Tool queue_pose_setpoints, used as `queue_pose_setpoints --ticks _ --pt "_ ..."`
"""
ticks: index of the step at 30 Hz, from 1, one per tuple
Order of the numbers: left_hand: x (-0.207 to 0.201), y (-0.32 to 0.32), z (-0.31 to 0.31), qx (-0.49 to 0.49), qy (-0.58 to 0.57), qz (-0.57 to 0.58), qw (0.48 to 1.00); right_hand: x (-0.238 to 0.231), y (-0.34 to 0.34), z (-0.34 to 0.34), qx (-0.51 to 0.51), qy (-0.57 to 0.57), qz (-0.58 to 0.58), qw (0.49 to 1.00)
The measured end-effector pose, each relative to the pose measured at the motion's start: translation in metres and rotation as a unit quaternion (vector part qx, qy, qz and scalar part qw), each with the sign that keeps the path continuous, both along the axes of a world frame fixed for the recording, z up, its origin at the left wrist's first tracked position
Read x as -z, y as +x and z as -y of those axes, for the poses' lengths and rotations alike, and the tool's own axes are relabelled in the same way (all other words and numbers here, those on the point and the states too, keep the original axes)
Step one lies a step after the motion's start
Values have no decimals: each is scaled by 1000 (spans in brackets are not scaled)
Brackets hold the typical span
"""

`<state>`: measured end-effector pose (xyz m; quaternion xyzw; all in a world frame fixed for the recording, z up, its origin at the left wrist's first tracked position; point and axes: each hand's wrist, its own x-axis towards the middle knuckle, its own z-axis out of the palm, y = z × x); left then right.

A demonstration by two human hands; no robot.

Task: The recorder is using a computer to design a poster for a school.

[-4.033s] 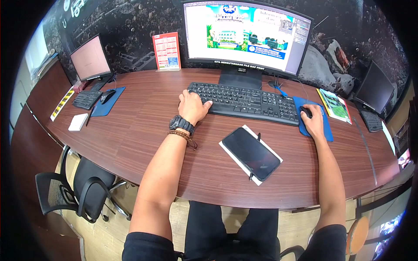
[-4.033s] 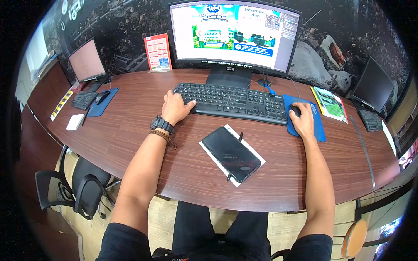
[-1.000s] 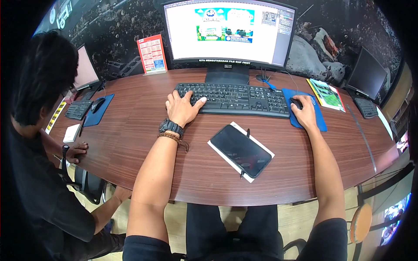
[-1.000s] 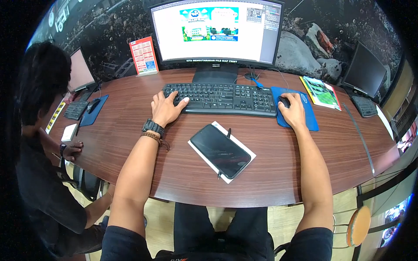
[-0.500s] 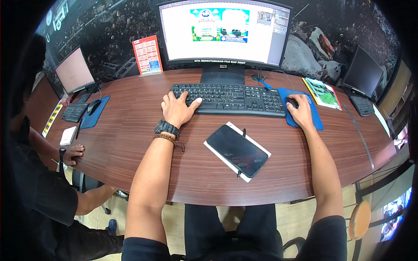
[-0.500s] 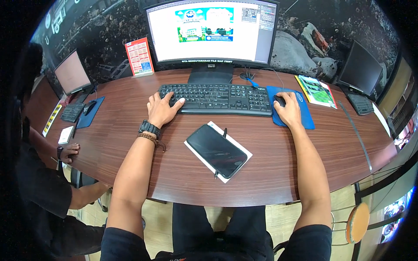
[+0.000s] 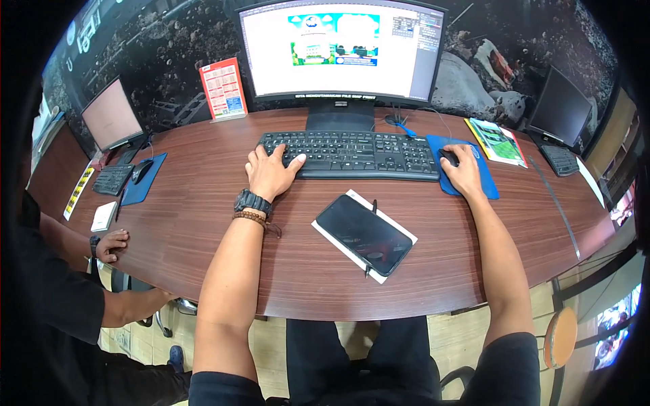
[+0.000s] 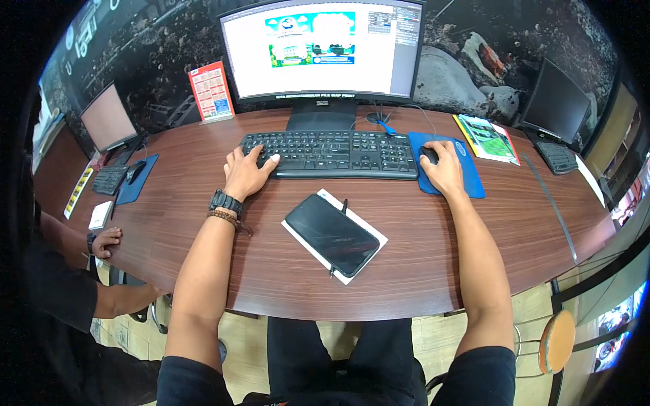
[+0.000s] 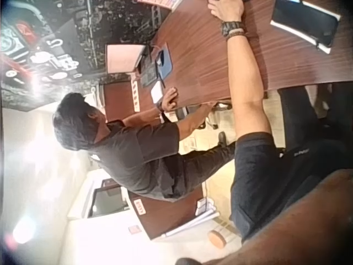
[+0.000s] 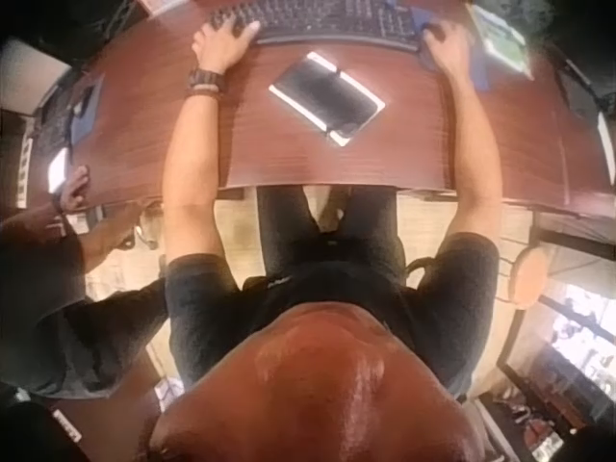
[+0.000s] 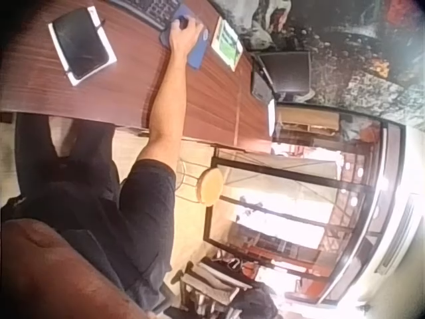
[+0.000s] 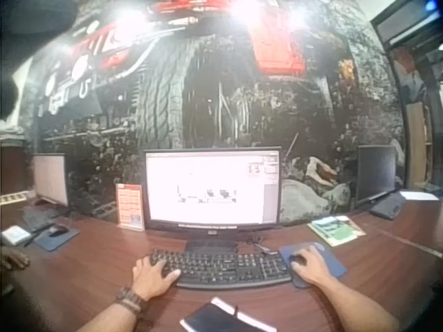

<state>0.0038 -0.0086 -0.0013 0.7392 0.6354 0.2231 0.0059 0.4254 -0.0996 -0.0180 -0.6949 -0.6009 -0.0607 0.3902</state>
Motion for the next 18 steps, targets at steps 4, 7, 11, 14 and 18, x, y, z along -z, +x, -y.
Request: queue_pose_setpoints --ticks 4,7,11,14,18 --pt "-2 1 0 -1 -1 16 1000 2 8 0 4 4 13 1000" --pt "-3 -1 0 -4 -6 15 1000 2 4 -1 5 6 18 1000" --pt "-3 -2 0 -2 -7 16 1000 5 7 -3 -5 16 23 1000" --pt "-1 1 -1 1 10 21 1000 4 11 -3 -12 17 27 999" --pt "1 1 1 31 6 11 999 4 7 -3 -9 14 23 1000"
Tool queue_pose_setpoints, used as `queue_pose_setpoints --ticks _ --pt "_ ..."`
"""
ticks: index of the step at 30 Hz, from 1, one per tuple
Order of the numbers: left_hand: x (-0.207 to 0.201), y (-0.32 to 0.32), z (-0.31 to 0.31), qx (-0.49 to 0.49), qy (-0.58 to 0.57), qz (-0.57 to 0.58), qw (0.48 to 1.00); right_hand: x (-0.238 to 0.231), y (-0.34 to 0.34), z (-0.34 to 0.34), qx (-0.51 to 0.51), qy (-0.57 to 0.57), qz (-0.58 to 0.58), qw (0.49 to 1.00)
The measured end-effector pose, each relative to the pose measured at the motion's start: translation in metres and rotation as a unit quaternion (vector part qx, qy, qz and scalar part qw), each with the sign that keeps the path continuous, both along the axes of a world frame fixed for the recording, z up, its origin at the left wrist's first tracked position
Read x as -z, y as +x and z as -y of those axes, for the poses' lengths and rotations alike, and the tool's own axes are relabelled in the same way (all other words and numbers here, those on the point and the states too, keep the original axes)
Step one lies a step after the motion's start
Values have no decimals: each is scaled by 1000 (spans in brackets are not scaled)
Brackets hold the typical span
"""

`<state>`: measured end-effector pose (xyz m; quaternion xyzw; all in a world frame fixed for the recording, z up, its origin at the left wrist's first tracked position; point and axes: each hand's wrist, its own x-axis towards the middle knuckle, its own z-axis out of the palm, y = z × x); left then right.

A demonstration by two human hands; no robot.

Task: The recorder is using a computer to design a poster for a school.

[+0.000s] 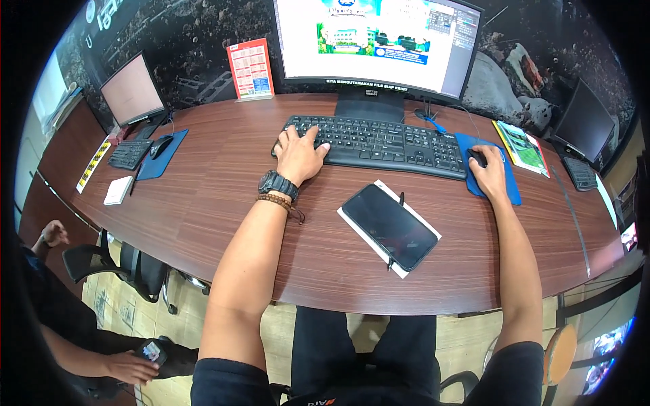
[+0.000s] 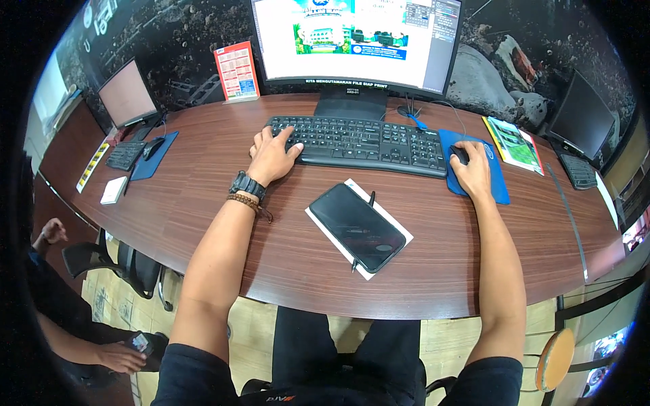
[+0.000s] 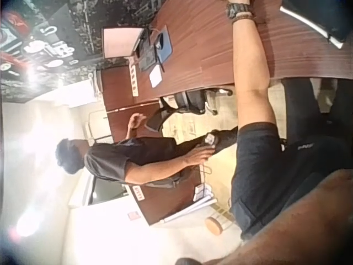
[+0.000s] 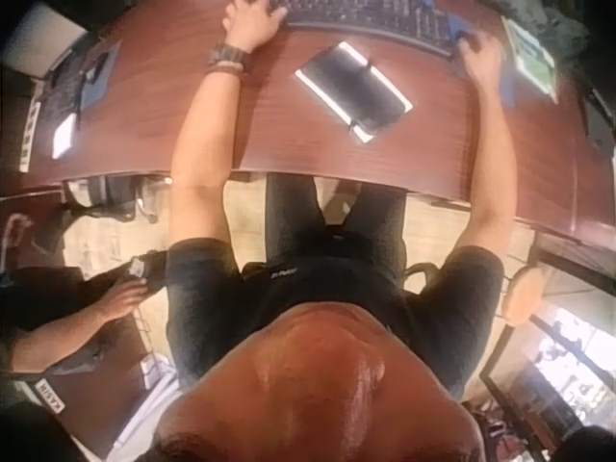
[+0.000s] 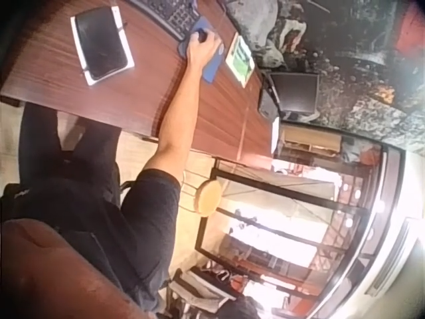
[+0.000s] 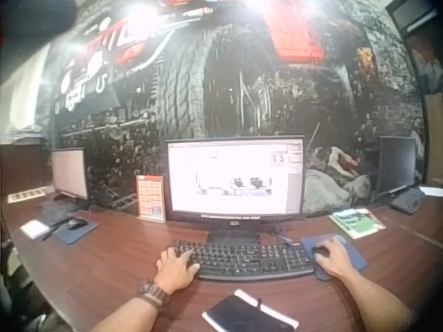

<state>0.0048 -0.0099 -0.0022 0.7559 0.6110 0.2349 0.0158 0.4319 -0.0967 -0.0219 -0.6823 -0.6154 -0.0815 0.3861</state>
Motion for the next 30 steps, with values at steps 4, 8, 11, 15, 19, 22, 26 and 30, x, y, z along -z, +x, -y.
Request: queue_pose_setpoints --ticks 4,8,11,15,19,22,26,30 --pt "-9 8 10 77 -74 -45 993 -2 0 2 5 -1 2 1000" --pt "-10 8 10 86 -87 -47 991 -2 0 2 3 4 5 1000" --pt "-7 6 8 88 -86 -63 990 0 -1 0 8 8 6 1000" --pt "-8 8 7 88 -90 -64 990 0 1 1 14 13 1 1000" --pt "-13 13 10 76 -102 -70 989 0 0 1 26 3 3 1000" --pt "-10 11 5 65 -75 -52 994 -1 3 1 19 1 6 1000" --pt "-1 -1 -3 12 30 9 999 1 1 -1 9 4 7 1000" --pt "-6 2 1 -5 6 17 1000 0 2 0 12 2 9 1000"
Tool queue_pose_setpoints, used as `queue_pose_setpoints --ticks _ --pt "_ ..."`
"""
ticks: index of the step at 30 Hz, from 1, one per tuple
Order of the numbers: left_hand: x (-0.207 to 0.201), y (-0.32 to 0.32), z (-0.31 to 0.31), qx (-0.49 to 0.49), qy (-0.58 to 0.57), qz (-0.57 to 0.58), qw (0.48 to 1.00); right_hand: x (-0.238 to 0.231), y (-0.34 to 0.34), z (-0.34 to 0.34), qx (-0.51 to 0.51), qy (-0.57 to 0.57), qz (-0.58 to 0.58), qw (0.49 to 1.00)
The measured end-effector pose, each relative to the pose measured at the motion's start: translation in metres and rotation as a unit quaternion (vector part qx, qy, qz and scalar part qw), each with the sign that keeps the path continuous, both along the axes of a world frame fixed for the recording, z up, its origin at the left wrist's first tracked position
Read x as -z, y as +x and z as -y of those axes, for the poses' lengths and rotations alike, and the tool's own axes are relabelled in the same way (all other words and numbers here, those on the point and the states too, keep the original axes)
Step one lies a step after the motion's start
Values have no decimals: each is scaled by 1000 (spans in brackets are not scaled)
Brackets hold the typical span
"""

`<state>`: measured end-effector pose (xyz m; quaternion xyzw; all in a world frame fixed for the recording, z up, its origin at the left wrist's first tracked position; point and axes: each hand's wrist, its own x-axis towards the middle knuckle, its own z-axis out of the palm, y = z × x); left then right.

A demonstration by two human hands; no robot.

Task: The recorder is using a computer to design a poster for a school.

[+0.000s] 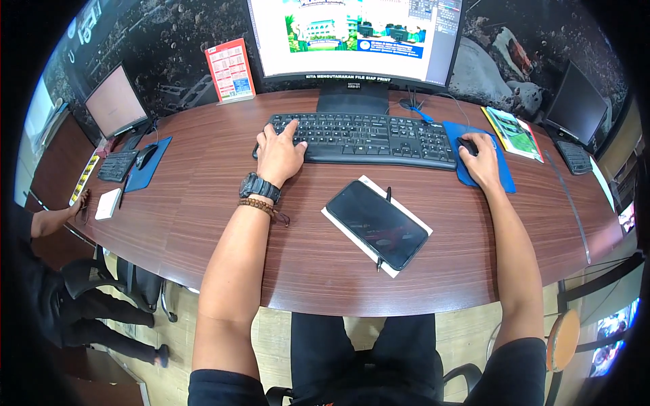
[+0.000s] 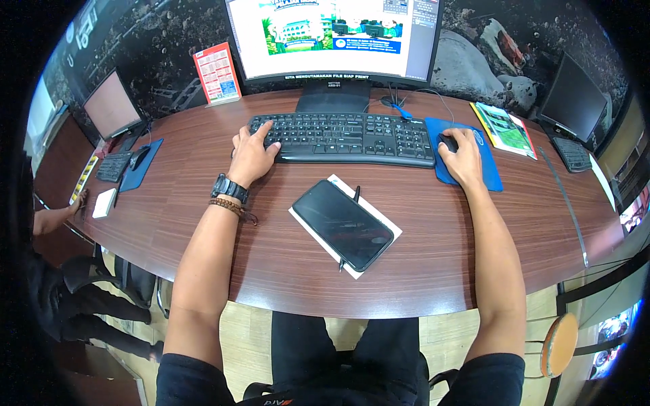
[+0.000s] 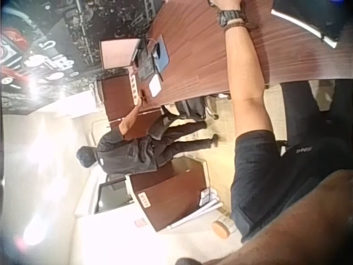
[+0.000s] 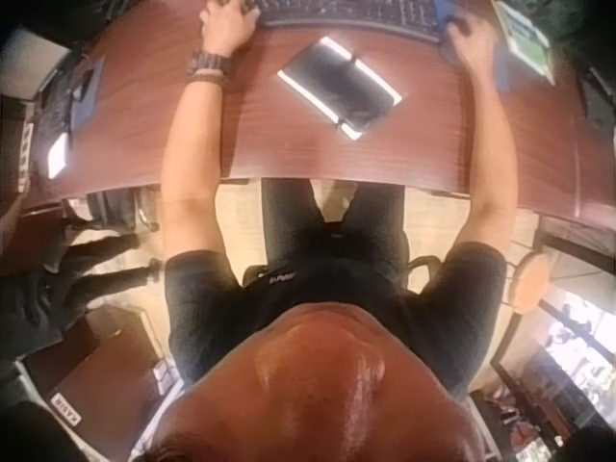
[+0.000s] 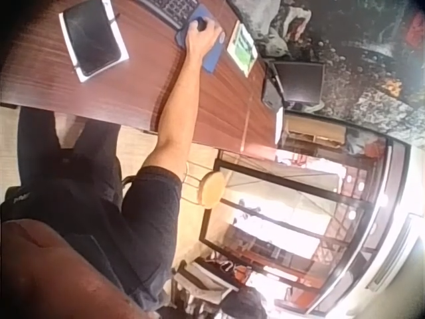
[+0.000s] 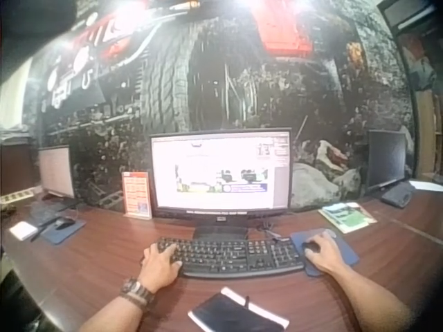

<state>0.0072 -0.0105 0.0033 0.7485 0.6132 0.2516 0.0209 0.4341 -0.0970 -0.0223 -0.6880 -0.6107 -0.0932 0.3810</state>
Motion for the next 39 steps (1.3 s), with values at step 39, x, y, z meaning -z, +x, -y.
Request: queue_pose_setpoints --ticks 39 --pt "4 -4 -2 -25 -5 -8 1000 -2 -4 2 8 -10 -9 1000"
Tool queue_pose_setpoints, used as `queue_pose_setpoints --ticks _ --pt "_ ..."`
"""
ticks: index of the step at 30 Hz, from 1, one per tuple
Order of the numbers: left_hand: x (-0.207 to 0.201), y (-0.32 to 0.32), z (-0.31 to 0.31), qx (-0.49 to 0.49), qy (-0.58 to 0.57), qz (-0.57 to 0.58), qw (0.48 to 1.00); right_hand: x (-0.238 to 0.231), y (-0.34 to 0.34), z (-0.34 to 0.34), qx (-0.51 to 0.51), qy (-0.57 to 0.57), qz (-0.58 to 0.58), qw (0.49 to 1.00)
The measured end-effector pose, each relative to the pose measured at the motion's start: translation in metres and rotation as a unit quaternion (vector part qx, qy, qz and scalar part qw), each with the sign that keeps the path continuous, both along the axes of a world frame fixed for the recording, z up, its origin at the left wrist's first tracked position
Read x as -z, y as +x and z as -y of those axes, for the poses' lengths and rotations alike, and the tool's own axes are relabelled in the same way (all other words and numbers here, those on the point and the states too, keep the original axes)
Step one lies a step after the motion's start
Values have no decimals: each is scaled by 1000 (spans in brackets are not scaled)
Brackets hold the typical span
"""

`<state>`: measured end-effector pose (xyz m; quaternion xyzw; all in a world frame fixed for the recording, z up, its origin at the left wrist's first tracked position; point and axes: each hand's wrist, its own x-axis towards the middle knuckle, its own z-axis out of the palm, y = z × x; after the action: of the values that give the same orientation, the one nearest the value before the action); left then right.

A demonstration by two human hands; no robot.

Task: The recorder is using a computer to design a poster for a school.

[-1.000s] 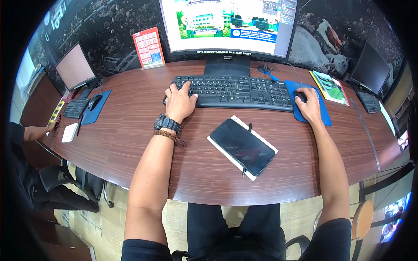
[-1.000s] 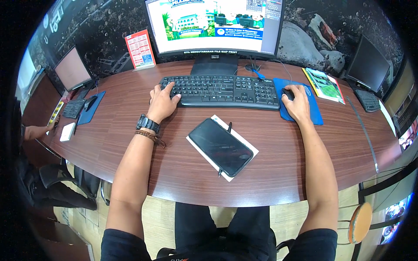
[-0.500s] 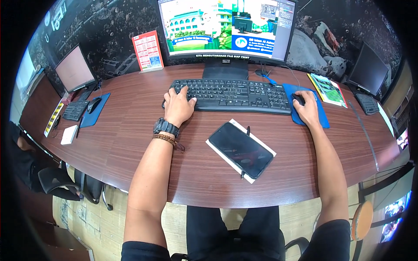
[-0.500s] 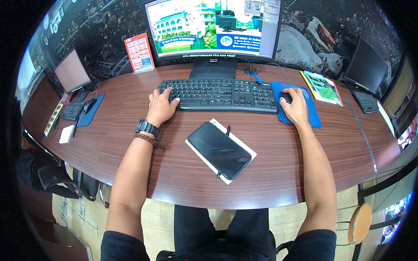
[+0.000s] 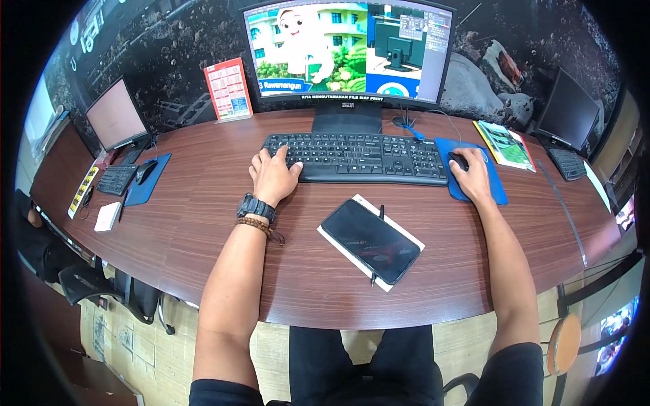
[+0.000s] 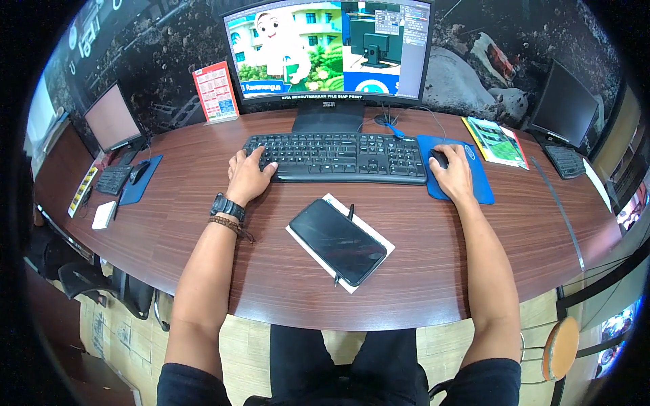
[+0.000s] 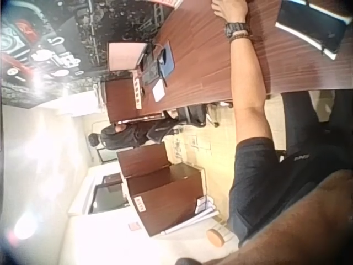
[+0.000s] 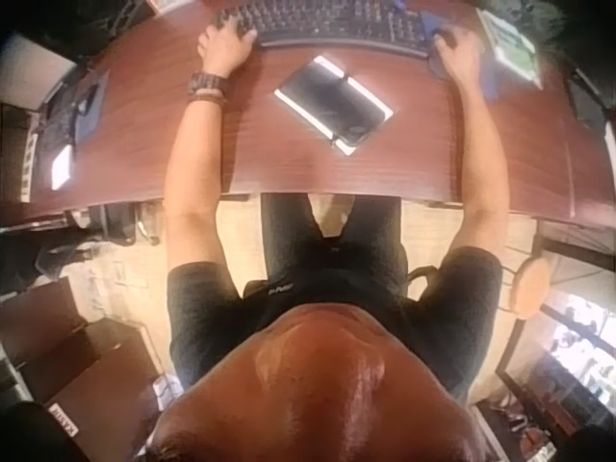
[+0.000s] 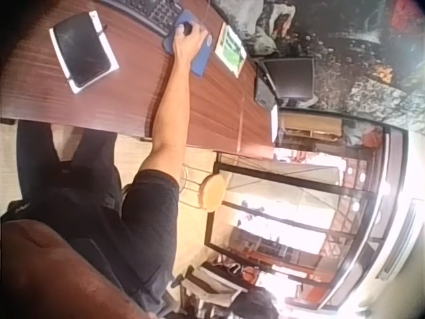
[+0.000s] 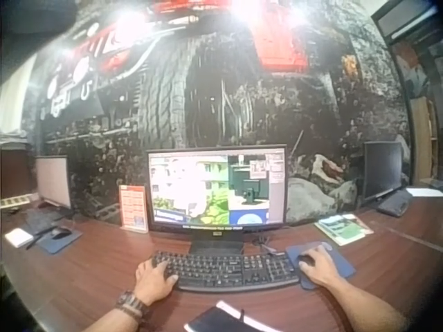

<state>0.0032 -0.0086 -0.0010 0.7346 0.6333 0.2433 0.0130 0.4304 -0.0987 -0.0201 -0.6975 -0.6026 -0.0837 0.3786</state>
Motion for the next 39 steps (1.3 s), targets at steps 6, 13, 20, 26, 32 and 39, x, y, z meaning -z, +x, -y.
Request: queue_pose_setpoints --ticks 6,13,20,26,32,39 --pt "-1 0 1 -5 -5 -8 1000 -1 -1 1 -3 1 -6 1000" --pt "1 -1 0 0 1 9 1000 0 -1 0 2 7 -7 1000" --pt "2 0 0 2 39 -4 999 -2 -1 2 10 -2 -17 1000" --pt "-2 -3 0 -1 50 16 999 -2 -4 3 -12 27 -22 999" --pt "-8 0 3 -25 15 -1 1000 1 1 2 -33 22 -17 999" --pt "-6 -2 1 -19 8 2 1000 -3 -4 4 -32 15 -17 999"
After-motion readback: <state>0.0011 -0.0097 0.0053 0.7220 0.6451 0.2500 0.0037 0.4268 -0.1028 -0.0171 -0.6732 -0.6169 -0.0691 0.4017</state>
